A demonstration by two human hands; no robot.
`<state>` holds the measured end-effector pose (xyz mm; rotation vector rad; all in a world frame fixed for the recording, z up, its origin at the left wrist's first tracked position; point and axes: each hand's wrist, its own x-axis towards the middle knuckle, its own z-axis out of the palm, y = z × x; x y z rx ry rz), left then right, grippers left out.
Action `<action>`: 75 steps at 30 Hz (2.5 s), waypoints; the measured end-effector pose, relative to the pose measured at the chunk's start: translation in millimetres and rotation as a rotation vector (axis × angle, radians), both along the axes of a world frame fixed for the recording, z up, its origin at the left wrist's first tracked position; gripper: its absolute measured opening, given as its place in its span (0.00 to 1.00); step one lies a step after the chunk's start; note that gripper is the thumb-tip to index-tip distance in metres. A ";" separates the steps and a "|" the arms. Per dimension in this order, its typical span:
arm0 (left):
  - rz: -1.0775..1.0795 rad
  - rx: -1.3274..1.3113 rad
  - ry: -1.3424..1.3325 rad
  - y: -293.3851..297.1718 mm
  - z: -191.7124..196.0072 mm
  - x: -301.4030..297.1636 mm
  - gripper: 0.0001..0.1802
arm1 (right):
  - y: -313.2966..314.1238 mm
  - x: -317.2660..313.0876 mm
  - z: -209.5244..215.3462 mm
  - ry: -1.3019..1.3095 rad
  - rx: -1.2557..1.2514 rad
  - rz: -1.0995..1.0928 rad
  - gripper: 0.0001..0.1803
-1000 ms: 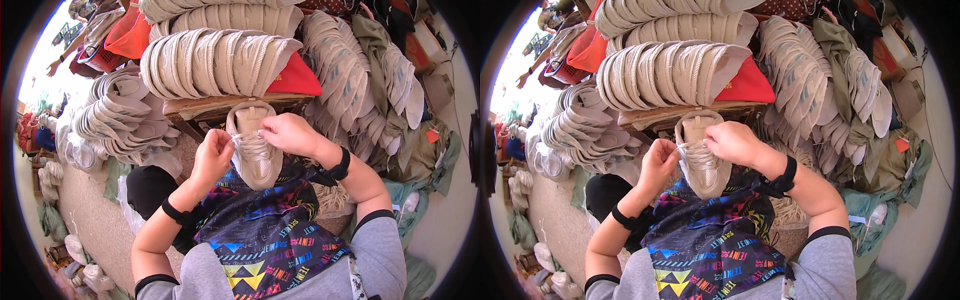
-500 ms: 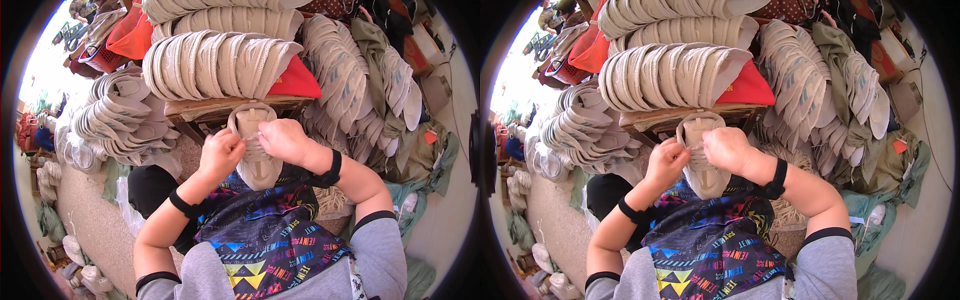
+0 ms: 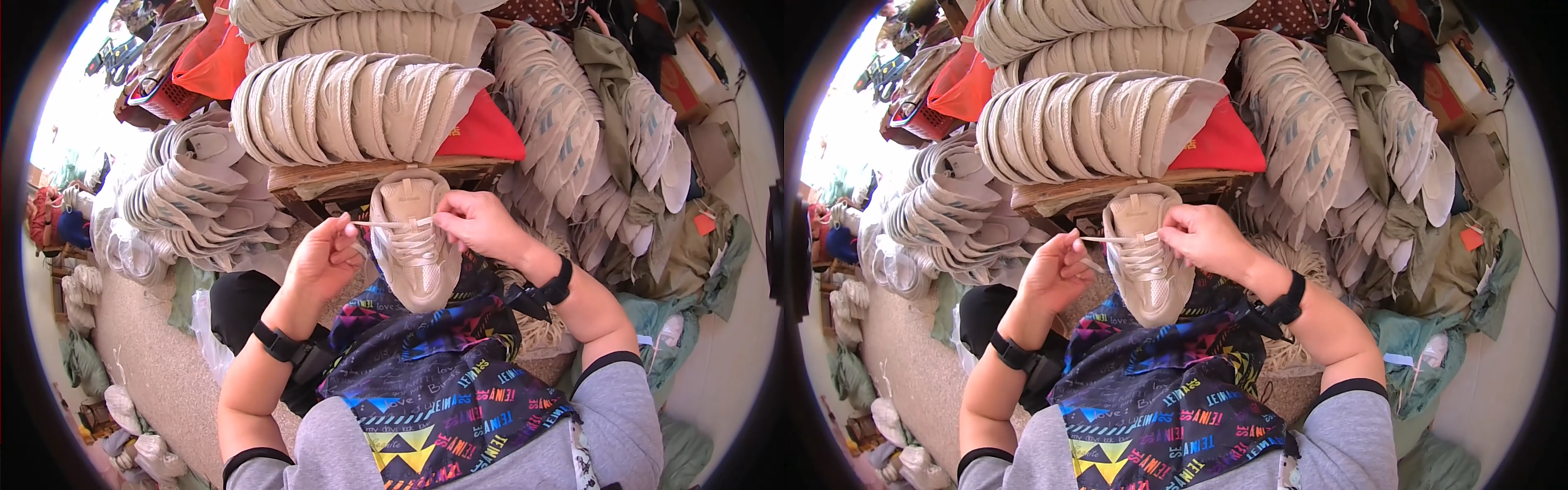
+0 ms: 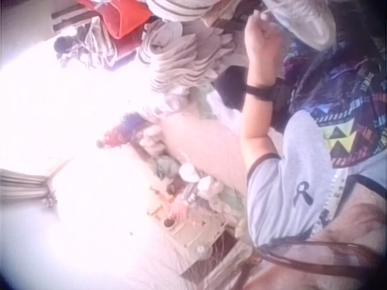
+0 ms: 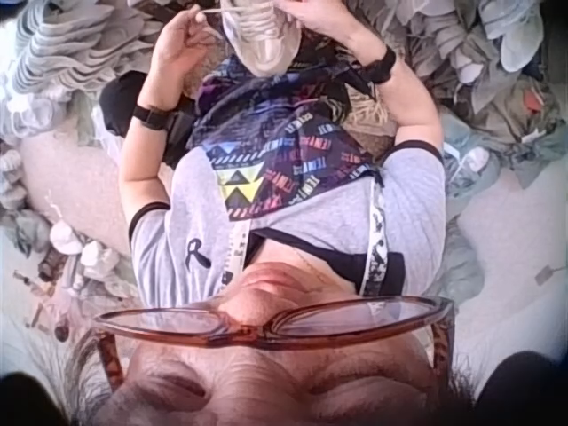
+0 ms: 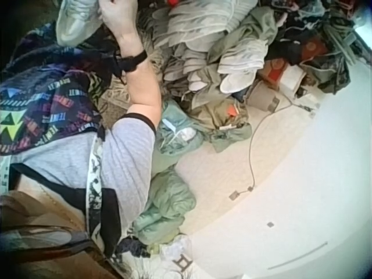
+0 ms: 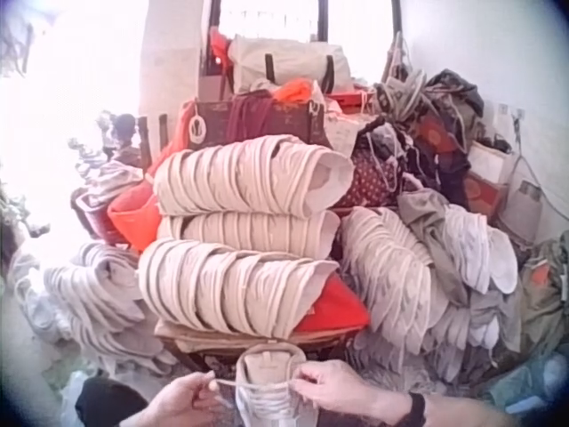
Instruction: Insert laces into the eyelets of several white shoe uppers and tie them.
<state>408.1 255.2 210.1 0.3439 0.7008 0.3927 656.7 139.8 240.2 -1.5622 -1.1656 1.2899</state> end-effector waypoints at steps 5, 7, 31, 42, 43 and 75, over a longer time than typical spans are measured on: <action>0.114 -0.079 -0.157 10.2 3.0 -16.7 0.09 | -13.8 11.5 -7.7 -0.195 0.086 -0.088 0.07; 0.218 0.034 -0.137 23.4 6.4 -28.8 0.10 | -12.2 15.8 -19.4 -0.103 0.248 -0.249 0.07; 0.730 0.702 0.488 63.3 33.9 -120.6 0.22 | -74.4 113.2 -8.0 -0.037 0.214 -0.896 0.19; 0.137 0.600 0.139 -22.0 -3.8 17.4 0.13 | -19.6 -0.2 -28.6 -0.132 0.145 -0.208 0.07; 0.140 0.600 0.140 -23.7 -6.9 19.0 0.13 | -18.6 -1.1 -23.4 -0.179 0.120 -0.181 0.07; -0.406 0.989 0.549 -26.6 -14.6 29.3 0.16 | 23.6 6.4 31.9 -1.360 0.501 0.690 0.04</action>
